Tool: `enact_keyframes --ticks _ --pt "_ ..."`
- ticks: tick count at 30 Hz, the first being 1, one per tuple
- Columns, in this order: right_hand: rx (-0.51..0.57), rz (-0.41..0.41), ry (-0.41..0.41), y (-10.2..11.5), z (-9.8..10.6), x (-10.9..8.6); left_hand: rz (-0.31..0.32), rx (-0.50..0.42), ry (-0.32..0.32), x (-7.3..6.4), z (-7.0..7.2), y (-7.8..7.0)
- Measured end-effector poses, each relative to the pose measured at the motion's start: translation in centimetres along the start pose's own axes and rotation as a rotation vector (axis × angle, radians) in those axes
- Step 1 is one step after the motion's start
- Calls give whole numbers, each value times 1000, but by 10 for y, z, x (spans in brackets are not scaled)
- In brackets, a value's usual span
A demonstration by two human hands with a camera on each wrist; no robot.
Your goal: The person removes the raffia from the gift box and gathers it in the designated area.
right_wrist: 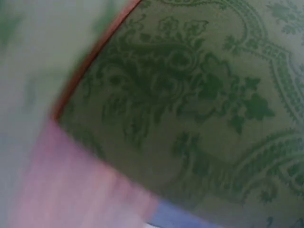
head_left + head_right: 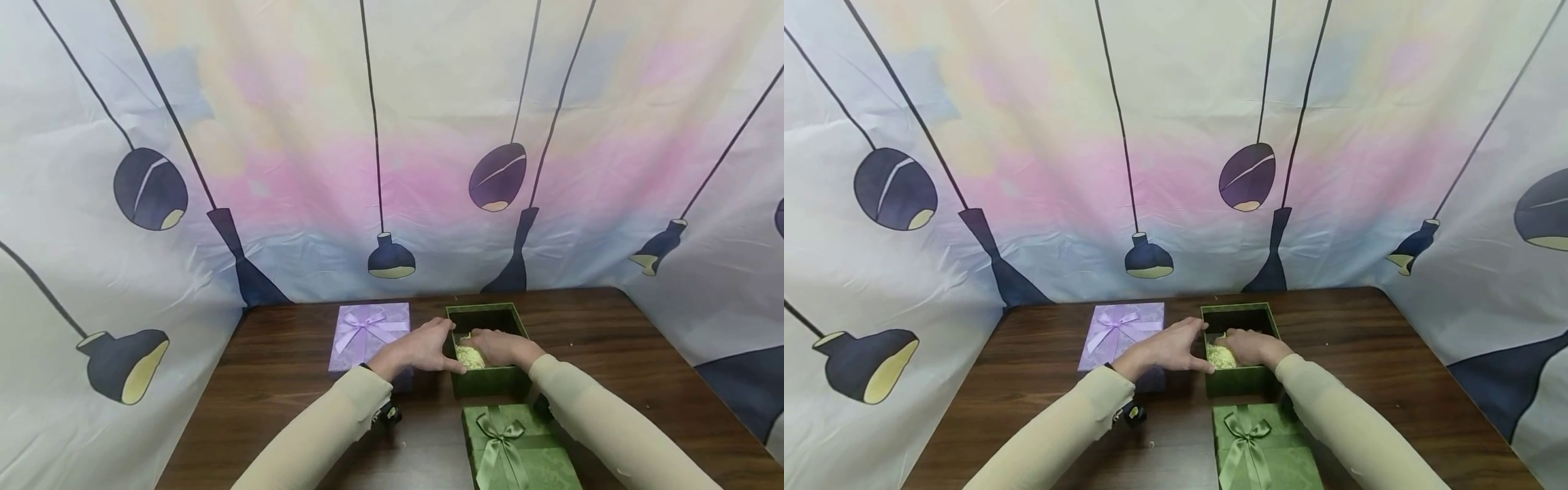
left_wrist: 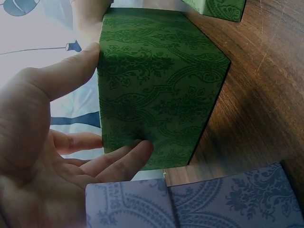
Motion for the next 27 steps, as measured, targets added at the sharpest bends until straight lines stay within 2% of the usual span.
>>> enact_keyframes --ticks 9,13,18,23,27 --pt "116 27 32 -5 1 2 16 -24 -3 -1 2 -1" --pt "136 42 16 -5 1 2 28 -40 -2 -1 2 0" --pt "212 96 -17 -4 3 1 26 -30 -19 0 1 0" --pt "282 103 -29 -5 6 -2 12 -34 -25 1 2 -1" --pt "290 113 -43 -7 6 -3 10 -26 -19 1 2 -1"
Point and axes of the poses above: each hand's wrist, its own x-axis towards the middle knuckle, its own z-axis out of the back of the hand, y = z × x, the point moved 2 cm from there along x, towards the middle knuckle, and after that the axes turned 9 degrees about -y, right-handed, at the moved point
